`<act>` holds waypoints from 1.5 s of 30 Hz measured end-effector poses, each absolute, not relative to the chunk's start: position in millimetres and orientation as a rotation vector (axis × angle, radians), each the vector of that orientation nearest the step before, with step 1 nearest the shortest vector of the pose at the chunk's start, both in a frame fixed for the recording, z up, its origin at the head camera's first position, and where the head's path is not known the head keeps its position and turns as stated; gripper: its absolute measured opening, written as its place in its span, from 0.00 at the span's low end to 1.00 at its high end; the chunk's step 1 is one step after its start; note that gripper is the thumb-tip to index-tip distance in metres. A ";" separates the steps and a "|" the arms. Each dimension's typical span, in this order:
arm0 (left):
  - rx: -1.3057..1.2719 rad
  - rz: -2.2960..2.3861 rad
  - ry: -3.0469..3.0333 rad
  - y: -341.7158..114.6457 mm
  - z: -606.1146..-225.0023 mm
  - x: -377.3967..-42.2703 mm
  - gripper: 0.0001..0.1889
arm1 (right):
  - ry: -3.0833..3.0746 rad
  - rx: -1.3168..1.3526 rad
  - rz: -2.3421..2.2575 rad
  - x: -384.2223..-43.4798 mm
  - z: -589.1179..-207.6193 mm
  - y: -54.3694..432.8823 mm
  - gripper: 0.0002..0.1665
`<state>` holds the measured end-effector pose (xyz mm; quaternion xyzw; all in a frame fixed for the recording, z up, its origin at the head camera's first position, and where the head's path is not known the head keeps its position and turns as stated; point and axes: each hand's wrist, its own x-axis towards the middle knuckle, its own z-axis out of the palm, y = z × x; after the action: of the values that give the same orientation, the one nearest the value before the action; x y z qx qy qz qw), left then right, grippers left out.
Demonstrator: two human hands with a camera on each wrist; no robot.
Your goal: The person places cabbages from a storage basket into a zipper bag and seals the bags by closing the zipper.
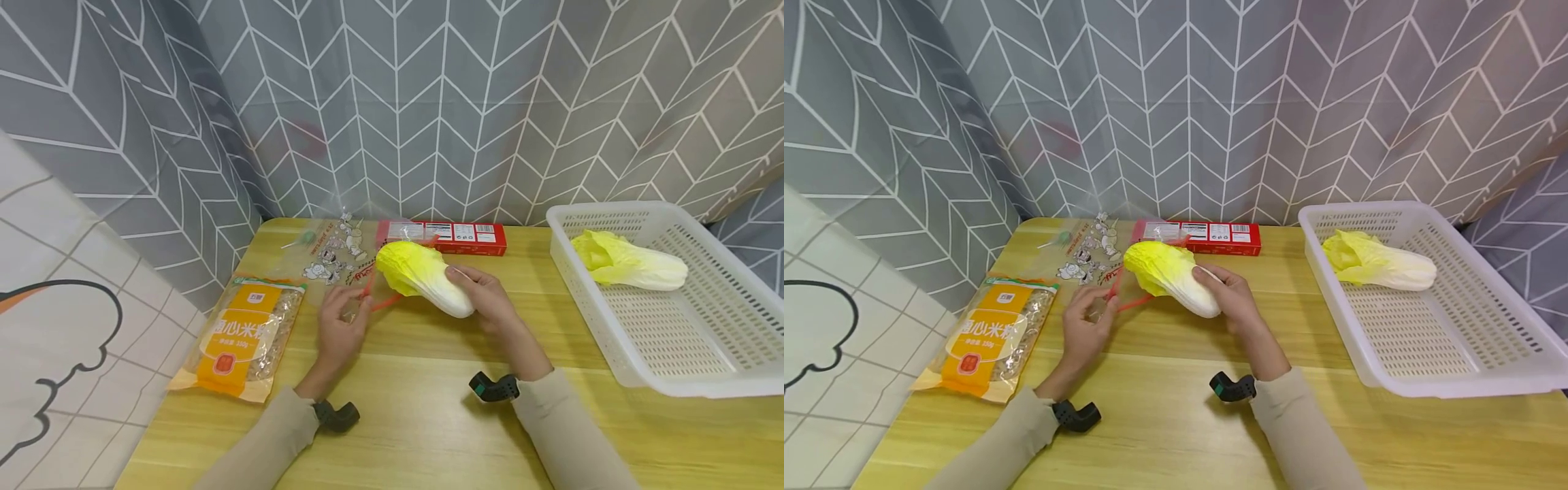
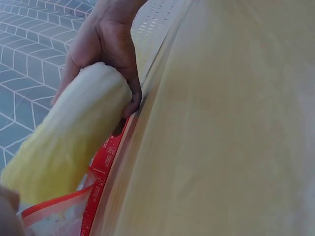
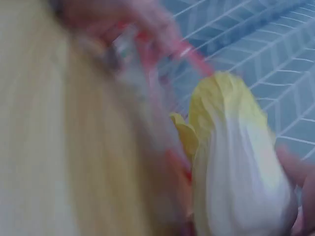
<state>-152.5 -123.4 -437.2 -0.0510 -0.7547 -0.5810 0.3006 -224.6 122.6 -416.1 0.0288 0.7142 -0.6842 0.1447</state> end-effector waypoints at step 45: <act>-0.187 -1.574 -1.956 -115.6 -435.3 -148.5 0.03 | 2.515 -0.552 -1.744 -206.4 -437.5 86.2 0.33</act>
<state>-148.5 -115.6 -435.3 -0.0707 -0.7394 -0.5951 0.3069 -206.4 86.2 -437.5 -0.1774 0.8086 -0.5607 0.0156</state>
